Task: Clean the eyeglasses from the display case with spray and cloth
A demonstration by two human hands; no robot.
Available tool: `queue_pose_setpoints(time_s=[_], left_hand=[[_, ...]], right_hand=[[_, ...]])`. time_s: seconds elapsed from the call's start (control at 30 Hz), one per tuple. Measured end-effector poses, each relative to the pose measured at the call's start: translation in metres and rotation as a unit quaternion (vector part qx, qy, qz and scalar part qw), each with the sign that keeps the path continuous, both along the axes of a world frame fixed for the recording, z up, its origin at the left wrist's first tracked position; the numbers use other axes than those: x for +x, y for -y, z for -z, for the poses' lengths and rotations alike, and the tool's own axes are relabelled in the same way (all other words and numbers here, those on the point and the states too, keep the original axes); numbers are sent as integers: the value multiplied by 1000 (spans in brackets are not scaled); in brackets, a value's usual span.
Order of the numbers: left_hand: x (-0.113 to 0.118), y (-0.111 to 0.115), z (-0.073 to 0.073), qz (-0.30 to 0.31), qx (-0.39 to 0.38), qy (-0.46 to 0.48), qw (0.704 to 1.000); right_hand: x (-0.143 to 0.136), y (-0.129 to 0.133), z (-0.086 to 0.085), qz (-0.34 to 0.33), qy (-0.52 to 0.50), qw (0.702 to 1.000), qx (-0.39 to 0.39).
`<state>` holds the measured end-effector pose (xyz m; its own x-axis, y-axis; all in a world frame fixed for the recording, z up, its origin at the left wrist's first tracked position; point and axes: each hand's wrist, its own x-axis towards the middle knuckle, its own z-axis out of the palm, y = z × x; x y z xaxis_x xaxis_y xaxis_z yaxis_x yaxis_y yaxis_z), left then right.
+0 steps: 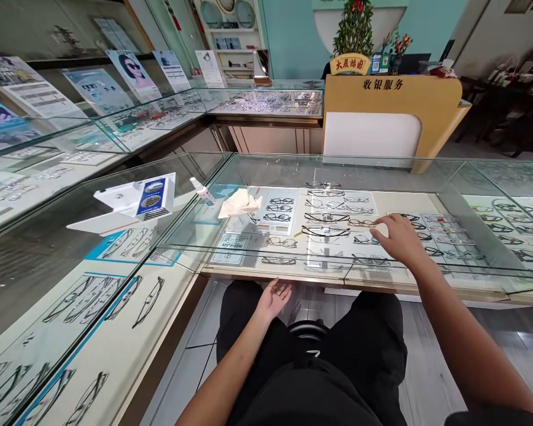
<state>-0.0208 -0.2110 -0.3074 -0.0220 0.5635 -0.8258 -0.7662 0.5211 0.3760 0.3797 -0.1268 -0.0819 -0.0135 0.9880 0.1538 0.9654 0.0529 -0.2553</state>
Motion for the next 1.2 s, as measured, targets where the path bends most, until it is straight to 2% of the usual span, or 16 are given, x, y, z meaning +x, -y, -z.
queue_pose_setpoints(time_s=[0.07,0.17,0.37,0.5,0.6,0.67,0.7,0.73,0.8,0.83,0.87,0.93,0.97,1.0,1.07,1.2], left_hand=[[4,-9,6,-5,-3,1,1000],[9,-14,14,-6,-1,-14,1000],[6,-2,12,23,3,-41,999],[3,27,1,49,-7,-60,997],[-3,63,-19,86,-28,-79,993],[-12,90,-49,140,-32,-86,986],[-19,101,-72,195,-4,-79,978],[-27,110,-99,335,92,-87,934],[-43,116,-166,579,280,-91,761],[-49,113,-201,651,339,-117,669],[-53,106,-236,694,383,-153,591],[-52,81,-296,695,448,-221,517],[-46,64,-318,688,468,-260,490],[-38,45,-334,680,483,-309,458],[-15,1,-348,634,512,-421,399],[36,-89,-329,549,538,-577,277]], right_hand=[[12,19,21,19,2,999,36],[15,34,34,31,1,997,71],[7,39,31,56,6,997,59],[9,39,31,52,4,997,65],[10,38,33,49,5,995,82],[10,37,34,46,5,994,96],[9,37,34,48,3,994,101],[8,36,33,51,2,993,104],[5,35,32,58,-1,993,105],[4,35,31,60,-2,993,104],[4,35,30,61,-4,993,104],[3,36,29,60,-6,993,103],[3,36,29,59,-8,993,104],[3,36,29,58,-12,993,106],[5,37,30,56,-22,992,114],[10,35,33,42,-40,991,125]])
